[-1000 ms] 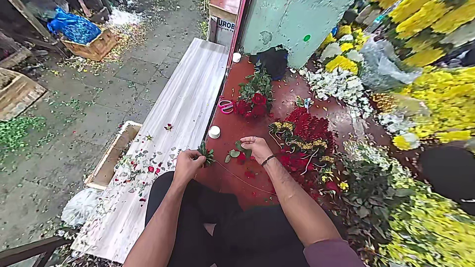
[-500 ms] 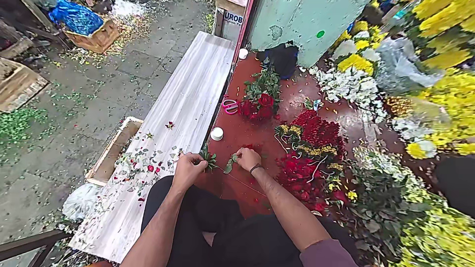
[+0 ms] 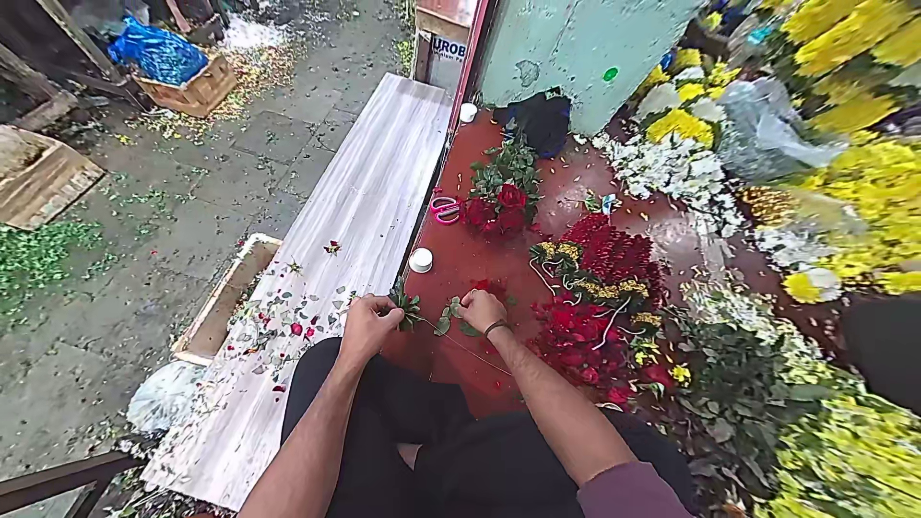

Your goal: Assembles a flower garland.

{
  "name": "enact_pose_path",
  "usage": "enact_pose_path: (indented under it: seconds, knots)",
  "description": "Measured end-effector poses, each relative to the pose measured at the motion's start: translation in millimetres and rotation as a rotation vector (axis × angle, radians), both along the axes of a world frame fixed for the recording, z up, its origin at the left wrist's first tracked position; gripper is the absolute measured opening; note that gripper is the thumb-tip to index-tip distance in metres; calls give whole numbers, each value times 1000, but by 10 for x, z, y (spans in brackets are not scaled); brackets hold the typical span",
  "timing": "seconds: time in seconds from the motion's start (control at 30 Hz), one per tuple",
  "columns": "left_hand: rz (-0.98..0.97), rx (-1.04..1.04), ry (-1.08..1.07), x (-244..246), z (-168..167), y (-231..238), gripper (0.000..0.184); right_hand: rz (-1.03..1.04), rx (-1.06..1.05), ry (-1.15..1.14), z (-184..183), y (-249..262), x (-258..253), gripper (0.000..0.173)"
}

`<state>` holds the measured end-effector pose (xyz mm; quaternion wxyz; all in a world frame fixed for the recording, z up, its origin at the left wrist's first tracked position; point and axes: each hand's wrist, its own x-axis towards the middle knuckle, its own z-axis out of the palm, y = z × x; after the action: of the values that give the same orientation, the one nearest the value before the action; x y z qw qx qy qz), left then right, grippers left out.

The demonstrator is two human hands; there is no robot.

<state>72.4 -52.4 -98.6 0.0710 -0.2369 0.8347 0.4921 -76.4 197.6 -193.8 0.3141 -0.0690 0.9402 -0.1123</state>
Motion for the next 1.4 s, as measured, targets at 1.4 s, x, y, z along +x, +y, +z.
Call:
enact_pose_path:
  seconds: [1.4]
  knots:
    - [81,-106,22,177,100,102,14,-374,-1237,-41,1520,519,680,12]
